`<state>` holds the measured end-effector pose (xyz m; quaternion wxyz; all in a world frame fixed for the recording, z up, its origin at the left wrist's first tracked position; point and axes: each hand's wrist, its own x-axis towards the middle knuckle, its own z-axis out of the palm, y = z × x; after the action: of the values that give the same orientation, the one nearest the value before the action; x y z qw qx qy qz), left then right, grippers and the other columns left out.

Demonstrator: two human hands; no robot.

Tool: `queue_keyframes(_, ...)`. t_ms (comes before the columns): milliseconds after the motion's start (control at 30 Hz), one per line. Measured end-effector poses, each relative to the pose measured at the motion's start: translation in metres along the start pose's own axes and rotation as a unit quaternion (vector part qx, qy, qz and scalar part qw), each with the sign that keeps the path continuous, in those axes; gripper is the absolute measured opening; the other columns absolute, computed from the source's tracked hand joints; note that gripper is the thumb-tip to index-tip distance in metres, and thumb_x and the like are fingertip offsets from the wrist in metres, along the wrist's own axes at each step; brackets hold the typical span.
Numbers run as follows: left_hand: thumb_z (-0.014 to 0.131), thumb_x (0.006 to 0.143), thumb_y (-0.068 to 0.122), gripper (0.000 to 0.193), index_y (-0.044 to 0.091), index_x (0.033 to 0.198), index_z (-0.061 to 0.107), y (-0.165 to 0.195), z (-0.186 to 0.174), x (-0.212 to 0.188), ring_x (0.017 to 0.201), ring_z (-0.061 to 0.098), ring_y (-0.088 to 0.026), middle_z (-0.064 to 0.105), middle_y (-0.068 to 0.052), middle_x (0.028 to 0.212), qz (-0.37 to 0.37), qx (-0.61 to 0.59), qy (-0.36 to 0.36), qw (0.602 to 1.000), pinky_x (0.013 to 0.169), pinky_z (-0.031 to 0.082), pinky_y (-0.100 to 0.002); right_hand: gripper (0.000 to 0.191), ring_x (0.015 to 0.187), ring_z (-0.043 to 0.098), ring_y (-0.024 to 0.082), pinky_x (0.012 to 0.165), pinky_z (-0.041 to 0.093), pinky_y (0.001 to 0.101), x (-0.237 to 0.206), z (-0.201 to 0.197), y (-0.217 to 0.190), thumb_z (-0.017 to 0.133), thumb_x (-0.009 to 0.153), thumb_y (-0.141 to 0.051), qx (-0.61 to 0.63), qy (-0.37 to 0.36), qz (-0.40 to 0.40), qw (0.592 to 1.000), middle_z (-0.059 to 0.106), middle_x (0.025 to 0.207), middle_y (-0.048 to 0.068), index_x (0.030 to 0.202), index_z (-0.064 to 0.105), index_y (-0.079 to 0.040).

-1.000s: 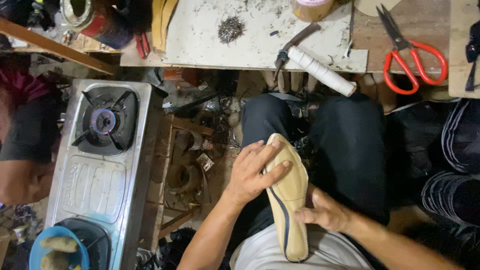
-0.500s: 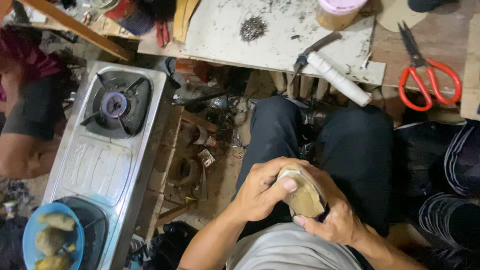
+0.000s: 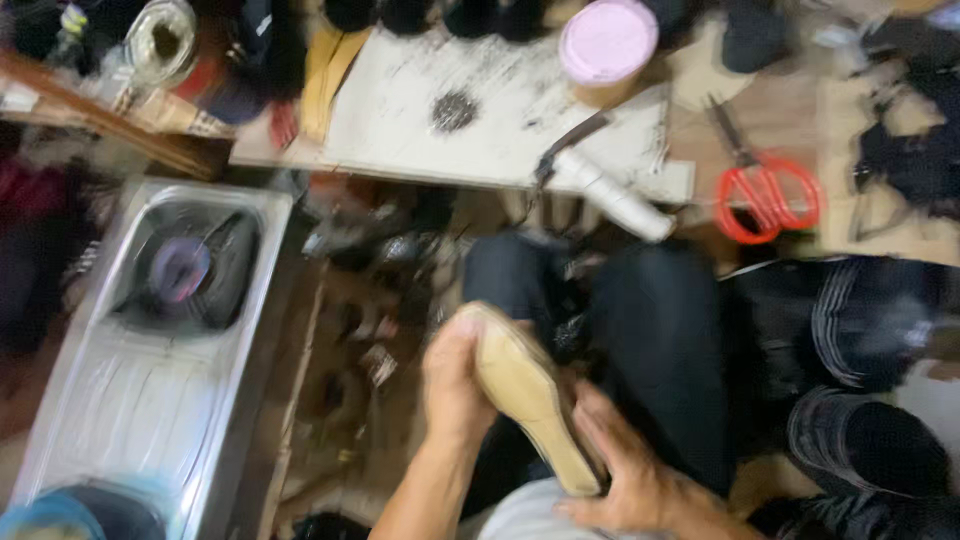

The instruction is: The person sits with a wooden shoe last on their lap and stretches a black fabric upper over it. They hammer the sole edge, trim excess material with red-handled shears, pull and smooth the fabric around the last, and use pincers to grip and tuck the upper edges into place.

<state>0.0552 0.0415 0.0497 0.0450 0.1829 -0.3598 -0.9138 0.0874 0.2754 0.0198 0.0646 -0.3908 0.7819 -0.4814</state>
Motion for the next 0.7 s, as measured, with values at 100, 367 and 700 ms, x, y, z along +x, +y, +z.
queue_keyframes(100, 0.053, 0.102, 0.034, 0.039, -0.002, 0.112, 0.062, 0.008, 0.003, 0.013, 0.088, 0.072, -0.031, 0.074, -0.023, 0.102, -0.008, -0.019, 0.062, 0.998, 0.081, 0.060, -0.045, 0.094, 0.146, 0.041, 0.050, 0.118, 0.041, 0.0481, -0.008, 0.000, -0.013, 0.094, 0.079, -0.027, -0.044, 0.038, -0.041, 0.997, 0.033, 0.161, 0.033, 0.150, 0.038, -0.004)
queue_keyframes(367, 0.048, 0.095, 0.052, 0.072, 0.002, 0.146, 0.047, 0.002, 0.022, 0.045, 0.126, 0.062, -0.027, 0.065, -0.015, 0.140, -0.017, -0.033, -0.093, 0.995, 0.105, 0.047, -0.041, 0.068, 0.126, 0.065, 0.041, 0.105, 0.051, 0.0455, 0.019, -0.066, -0.015, 0.089, 0.067, -0.012, -0.041, 0.228, 0.057, 0.971, 0.063, 0.136, 0.028, 0.128, 0.064, 0.004)
queue_keyframes(700, 0.074, 0.084, 0.012, 0.018, 0.006, 0.101, 0.076, -0.058, -0.002, 0.059, 0.100, 0.073, -0.030, 0.078, -0.012, 0.108, 0.331, 0.567, -0.195, 0.729, 0.089, 0.054, -0.039, 0.063, 0.128, 0.064, 0.039, 0.113, 0.051, 0.0419, 0.102, -0.283, -0.025, 0.086, 0.085, -0.012, -0.402, 0.427, -0.044, 0.809, 0.062, 0.138, 0.026, 0.139, 0.059, 0.006)
